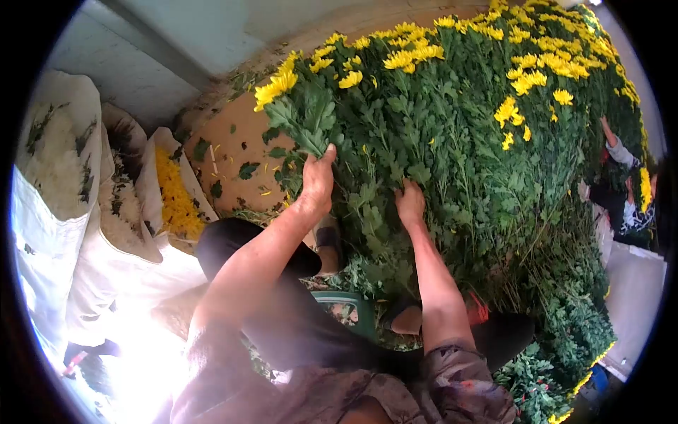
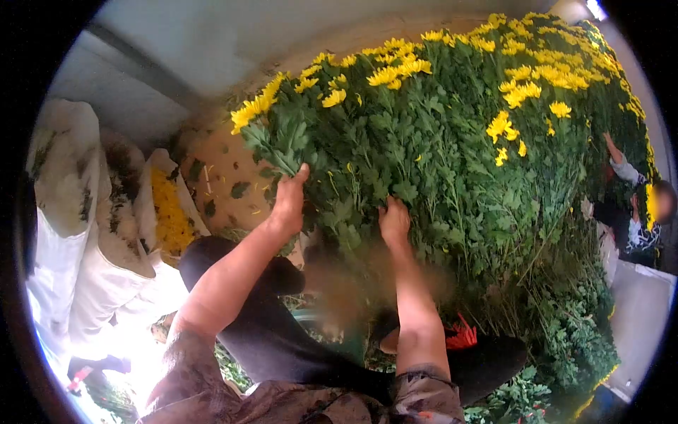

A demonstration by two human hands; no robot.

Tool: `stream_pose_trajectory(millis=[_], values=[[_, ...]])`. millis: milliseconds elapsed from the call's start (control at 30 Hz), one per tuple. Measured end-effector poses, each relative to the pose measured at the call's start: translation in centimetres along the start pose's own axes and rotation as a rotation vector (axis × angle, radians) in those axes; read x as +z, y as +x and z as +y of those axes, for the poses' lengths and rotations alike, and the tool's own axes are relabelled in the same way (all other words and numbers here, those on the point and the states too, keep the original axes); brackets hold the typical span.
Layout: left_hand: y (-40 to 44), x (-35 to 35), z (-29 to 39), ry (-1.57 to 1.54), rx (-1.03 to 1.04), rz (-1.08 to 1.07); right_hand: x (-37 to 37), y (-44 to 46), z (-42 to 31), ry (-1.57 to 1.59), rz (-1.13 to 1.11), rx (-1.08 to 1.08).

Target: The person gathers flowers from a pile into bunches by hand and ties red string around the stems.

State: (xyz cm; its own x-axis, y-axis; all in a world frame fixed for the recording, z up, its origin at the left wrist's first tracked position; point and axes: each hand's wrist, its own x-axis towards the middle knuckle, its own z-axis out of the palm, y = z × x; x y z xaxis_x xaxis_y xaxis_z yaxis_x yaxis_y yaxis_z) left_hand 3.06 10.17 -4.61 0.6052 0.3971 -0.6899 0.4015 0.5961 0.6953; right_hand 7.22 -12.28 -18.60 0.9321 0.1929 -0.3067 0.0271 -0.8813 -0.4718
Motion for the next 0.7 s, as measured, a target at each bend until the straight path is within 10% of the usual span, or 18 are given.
stream_pose_trajectory(millis=[167, 367, 433, 600, 700], values=[[0.7, -0.1, -0.4, 0.169, -0.23, 0.112, -3.4, -4.8, -3.5, 0.325, 0.049, -0.129], [3.4, -3.1, -3.6, -0.102, 0.202, -0.286, -2.4, -8.7, -8.0, 0.343, -0.1, -0.326], [2.0, -2.0, -0.9, -0.439, -0.063, -0.025, -3.3, -7.8, -9.0, 0.502, -0.19, -0.379], [1.6, -2.3, 1.1, -0.375, 0.039, -0.156, -3.6, -6.2, -9.0, 0.412, -0.435, -0.189], [2.5, -1.7, 1.1, -0.214, 0.147, 0.086, -4.6, -2.2, -5.7, 0.266, 0.044, -0.374]])
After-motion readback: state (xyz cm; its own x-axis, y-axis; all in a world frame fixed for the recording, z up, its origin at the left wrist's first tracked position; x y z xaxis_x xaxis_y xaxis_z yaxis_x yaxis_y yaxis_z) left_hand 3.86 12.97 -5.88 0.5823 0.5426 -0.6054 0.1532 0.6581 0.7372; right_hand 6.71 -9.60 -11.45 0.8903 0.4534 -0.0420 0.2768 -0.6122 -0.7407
